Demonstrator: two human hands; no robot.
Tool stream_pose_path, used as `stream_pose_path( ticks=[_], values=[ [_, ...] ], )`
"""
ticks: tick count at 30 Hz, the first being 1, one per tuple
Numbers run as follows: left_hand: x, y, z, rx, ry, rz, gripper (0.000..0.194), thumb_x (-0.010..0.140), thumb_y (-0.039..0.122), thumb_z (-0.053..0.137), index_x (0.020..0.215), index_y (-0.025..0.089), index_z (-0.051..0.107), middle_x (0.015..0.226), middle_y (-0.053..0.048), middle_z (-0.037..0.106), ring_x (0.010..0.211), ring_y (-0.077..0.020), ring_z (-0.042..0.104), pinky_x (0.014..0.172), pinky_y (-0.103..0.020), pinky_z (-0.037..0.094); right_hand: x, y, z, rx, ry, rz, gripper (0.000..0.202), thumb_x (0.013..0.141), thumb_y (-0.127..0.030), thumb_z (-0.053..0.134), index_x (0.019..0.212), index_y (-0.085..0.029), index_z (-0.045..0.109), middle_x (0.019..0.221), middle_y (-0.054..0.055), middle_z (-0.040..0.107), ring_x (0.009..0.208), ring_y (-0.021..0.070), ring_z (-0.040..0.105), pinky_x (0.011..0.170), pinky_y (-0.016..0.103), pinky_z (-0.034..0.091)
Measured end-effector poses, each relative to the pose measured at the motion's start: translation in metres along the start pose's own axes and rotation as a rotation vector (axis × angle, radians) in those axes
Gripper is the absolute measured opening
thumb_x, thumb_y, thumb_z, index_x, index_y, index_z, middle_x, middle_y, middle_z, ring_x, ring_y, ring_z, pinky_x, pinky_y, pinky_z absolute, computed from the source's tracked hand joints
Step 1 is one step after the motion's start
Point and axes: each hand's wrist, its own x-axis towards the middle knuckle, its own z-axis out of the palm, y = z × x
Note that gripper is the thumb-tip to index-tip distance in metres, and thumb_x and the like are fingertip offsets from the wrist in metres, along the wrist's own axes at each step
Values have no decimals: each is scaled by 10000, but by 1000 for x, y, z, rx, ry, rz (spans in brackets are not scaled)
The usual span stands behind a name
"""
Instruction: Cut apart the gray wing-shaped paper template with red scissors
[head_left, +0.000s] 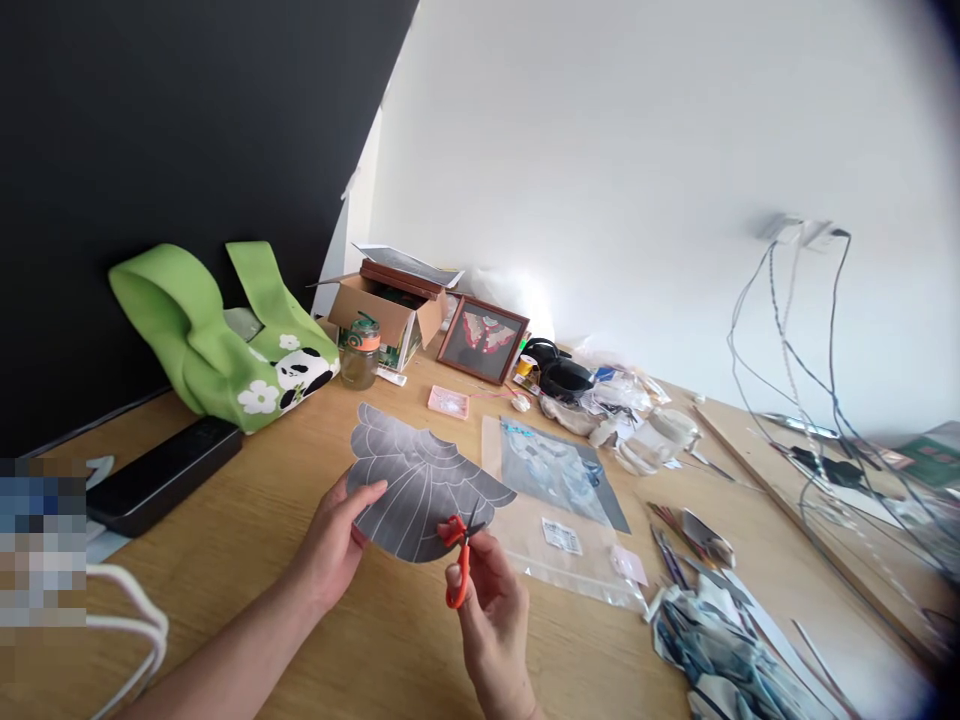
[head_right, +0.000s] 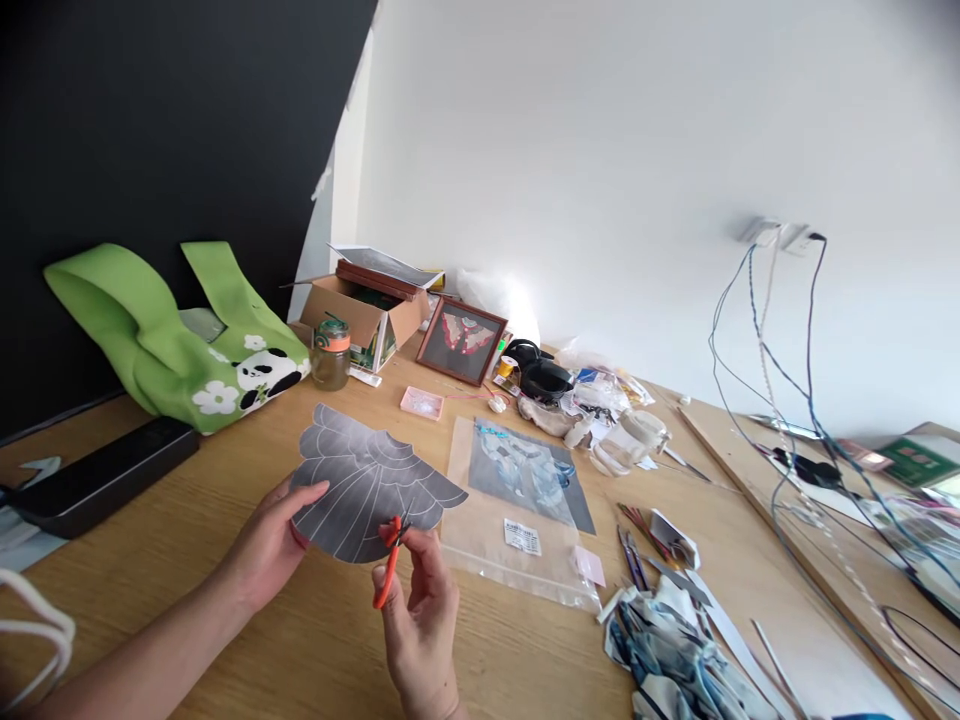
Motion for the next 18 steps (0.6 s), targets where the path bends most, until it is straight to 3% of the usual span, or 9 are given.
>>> stream_pose_path(
  ticks=[3,6,11,15,18],
  values=[
    [0,2,0,18,-3,-34,259,596,288,848,789,164,726,732,-44,727,673,-191,670,630,-284,525,3,-3,-1,-27,-12,12,356,818,-481,676,1030,-195,677,1037,128,689,880,255,631,701,342,510],
    [-1,2,-1,77,5,22,248,552,303,873,696,159,731,662,-44,717,667,-210,675,642,-297,530,4,-5,-2,-45,-14,2,343,832,-479,657,1026,-196,673,1036,119,683,924,255,618,744,346,502],
    [-2,0,-6,54,-1,129,222,533,269,892,639,221,703,640,17,684,611,-152,606,581,-251,494,6,-6,-4,-50,-39,-90,256,845,-396,661,1019,-209,648,1024,94,678,989,254,607,872,384,467],
    [1,-2,-10,82,17,104,252,521,291,897,606,227,669,622,26,650,582,-140,554,550,-246,468,8,-6,-7,-40,-47,-104,227,845,-369,664,1006,-211,636,994,79,673,969,243,613,883,378,459],
    [-4,-4,-10,254,60,250,304,532,280,883,502,218,588,548,37,570,558,-128,508,533,-233,430,8,-7,-7,-52,-42,-98,215,849,-371,660,992,-213,640,979,72,672,950,236,610,870,366,457]
  ],
)
